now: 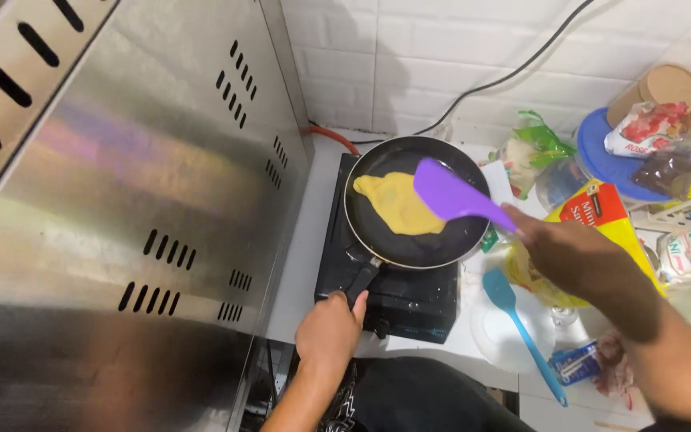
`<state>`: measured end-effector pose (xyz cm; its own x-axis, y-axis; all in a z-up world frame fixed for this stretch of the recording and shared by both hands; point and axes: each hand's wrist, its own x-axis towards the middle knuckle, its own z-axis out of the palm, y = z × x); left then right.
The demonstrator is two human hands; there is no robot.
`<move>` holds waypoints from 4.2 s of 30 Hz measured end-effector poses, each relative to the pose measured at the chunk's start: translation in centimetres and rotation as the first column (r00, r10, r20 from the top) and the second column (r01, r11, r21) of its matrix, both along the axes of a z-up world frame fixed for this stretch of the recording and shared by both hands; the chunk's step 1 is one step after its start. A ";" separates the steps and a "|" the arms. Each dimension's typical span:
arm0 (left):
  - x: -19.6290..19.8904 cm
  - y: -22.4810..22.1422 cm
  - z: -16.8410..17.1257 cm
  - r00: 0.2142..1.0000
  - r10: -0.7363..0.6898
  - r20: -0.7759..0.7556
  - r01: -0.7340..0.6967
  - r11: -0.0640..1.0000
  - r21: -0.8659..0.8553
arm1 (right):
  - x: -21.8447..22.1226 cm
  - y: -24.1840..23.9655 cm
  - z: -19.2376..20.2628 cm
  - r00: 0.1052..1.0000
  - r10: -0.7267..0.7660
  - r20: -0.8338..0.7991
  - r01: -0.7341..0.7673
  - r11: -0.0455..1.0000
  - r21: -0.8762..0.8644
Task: Cooking food in a frying pan using a spatula and cleaning a mixing bowl with a paper towel.
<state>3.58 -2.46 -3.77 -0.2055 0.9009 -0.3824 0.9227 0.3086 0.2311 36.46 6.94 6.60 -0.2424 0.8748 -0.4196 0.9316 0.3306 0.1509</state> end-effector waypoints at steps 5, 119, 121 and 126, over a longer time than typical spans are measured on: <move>0.1 0.0 -0.8 1.000 0.011 0.003 -0.011 1.000 0.000 | -0.9 -1.8 -3.5 0.891 0.149 0.430 -0.413 0.660 0.627; -0.3 -0.4 1.4 0.994 -0.060 0.087 0.067 0.995 -0.078 | -1.0 -4.9 -9.5 -0.414 -0.878 0.241 -0.644 0.095 -0.759; -0.3 -0.2 1.7 0.995 -0.051 0.088 0.061 0.992 -0.111 | 0.0 -6.0 -9.8 -0.397 -0.871 0.290 -0.713 0.094 -0.695; -0.3 0.0 2.2 0.994 -0.043 0.100 0.058 0.986 -0.154 | -3.8 -6.9 1.9 0.205 -0.673 -0.711 0.490 0.699 -0.521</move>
